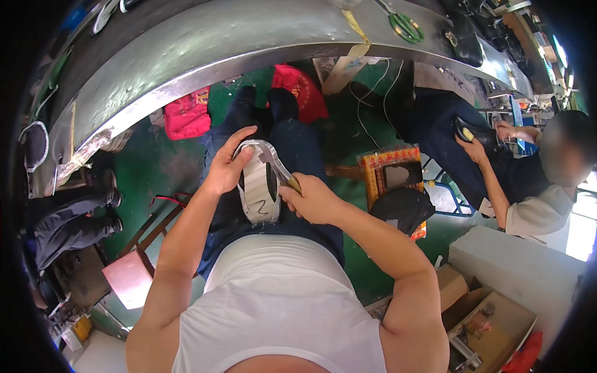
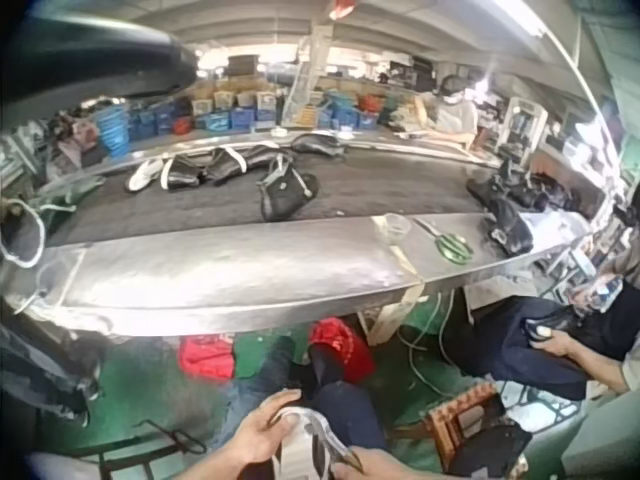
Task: Using pliers and manual force to stretch and shape a shoe upper material around a last while seated at a factory workstation.
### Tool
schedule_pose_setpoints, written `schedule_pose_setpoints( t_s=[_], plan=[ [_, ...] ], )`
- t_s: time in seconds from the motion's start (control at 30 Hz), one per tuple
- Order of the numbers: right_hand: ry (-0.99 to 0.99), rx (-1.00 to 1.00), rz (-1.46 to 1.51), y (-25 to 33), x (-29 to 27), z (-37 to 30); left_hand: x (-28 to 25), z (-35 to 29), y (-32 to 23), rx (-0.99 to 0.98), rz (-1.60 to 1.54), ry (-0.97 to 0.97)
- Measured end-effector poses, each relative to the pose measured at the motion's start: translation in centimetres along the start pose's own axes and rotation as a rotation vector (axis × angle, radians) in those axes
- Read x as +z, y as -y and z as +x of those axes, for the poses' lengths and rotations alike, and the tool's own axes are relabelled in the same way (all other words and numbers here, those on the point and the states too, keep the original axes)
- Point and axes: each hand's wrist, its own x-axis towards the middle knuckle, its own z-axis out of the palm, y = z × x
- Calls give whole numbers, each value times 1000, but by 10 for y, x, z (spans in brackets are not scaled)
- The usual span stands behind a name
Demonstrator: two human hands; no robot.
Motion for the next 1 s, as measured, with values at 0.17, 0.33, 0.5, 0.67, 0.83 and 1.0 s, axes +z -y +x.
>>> schedule_pose_setpoints(
  t_s=[0.17, 0.33, 0.5, 0.67, 0.83, 1.0],
  plan=[
    [-347, -323, -411, -38, 13, 38, 1, 11, 24, -319, -460, -9],
    [-332, -243, -510, -12, 7, 3, -4, 14, 14, -383, -388, 67],
    [-331, -203, -722, -8, -1, 1, 5, 24, -2, -468, -419, 9],
    [-7, 89, -242, 20, -29, -17, 1, 29, -3, -455, -339, 24],
    [-389, -353, -307, 19, -2, 7, -4, 30, -5, -468, -325, 100],
    [-309, -212, -440, 35, -12, 11, -11, 27, -9, -499, -457, 233]
  ],
)
